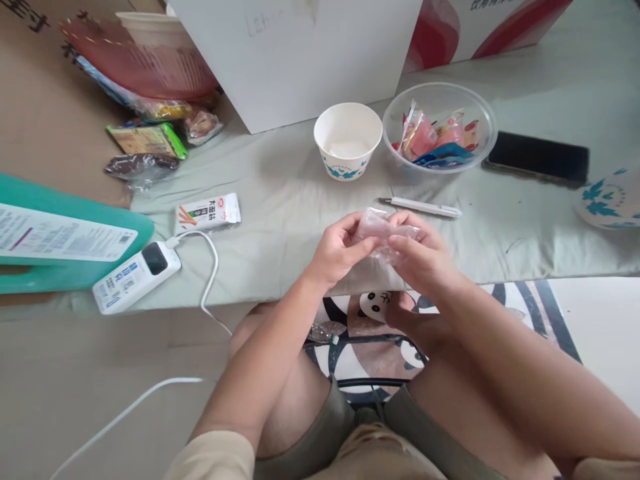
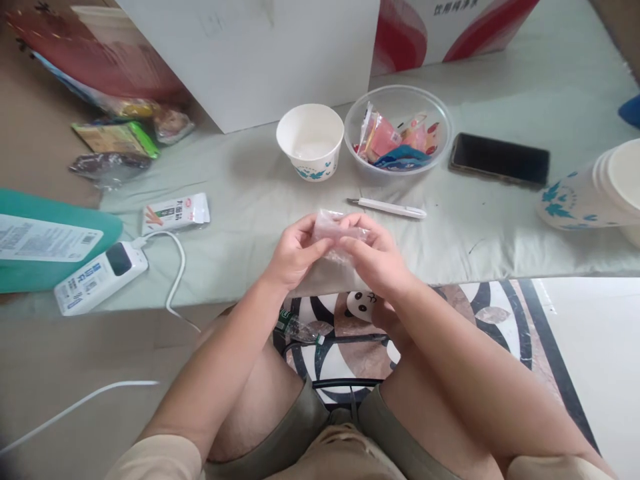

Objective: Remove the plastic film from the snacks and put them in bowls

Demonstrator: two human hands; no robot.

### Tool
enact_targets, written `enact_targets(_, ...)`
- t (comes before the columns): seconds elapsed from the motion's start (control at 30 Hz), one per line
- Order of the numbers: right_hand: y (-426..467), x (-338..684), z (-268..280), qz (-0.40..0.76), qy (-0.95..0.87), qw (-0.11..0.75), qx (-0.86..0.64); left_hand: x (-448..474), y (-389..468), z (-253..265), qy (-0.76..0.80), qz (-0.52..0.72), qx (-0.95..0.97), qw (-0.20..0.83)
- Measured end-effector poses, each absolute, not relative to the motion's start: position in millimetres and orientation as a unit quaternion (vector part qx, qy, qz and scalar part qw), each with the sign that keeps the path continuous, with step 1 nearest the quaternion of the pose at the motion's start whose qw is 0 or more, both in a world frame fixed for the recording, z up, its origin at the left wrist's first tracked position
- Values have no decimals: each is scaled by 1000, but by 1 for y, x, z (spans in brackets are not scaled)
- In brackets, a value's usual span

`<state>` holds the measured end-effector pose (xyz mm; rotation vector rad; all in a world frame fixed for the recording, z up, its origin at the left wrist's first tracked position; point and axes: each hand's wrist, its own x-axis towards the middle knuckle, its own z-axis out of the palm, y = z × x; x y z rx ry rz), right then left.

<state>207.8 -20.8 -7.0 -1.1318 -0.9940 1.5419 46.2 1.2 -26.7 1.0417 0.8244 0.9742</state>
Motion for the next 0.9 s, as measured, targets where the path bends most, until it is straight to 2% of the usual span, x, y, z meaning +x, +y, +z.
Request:
enact_targets(0.13, -22, 213, -12, 448, -510, 502, -536, 39, 4, -20, 353, 411, 434, 720)
enact_targets(0.23, -24, 217, -15, 465, -560, 433, -532, 30, 8, -14, 313, 360, 436, 763)
enact_targets(0.3, -22, 217, -11, 464, -558, 411, -552, 25, 12, -12, 329, 388, 433, 744)
enact_targets(0.43, 2, 213, 23, 335, -591, 421, -601, 12, 19, -11, 407, 473, 398, 673)
enact_targets(0.57, 59, 201, 76, 174, -662, 380, -622, 1, 22, -10, 401, 485, 379, 679)
enact_targets(0.67, 109, 185, 99, 156, -669, 277, -671, -5, 22, -6, 378, 486, 389, 685)
enact_targets(0.73, 137, 172, 100, 152, -696, 166, -681, -7, 23, -4, 373, 492, 392, 683)
enact_targets(0.83, 167, 158, 90, 103, -770, -9, -630, -9, 24, -3, 371, 504, 400, 670)
enact_targets(0.9, 180, 154, 83, 65, -798, -74, -594, -10, 25, -3, 370, 508, 408, 662)
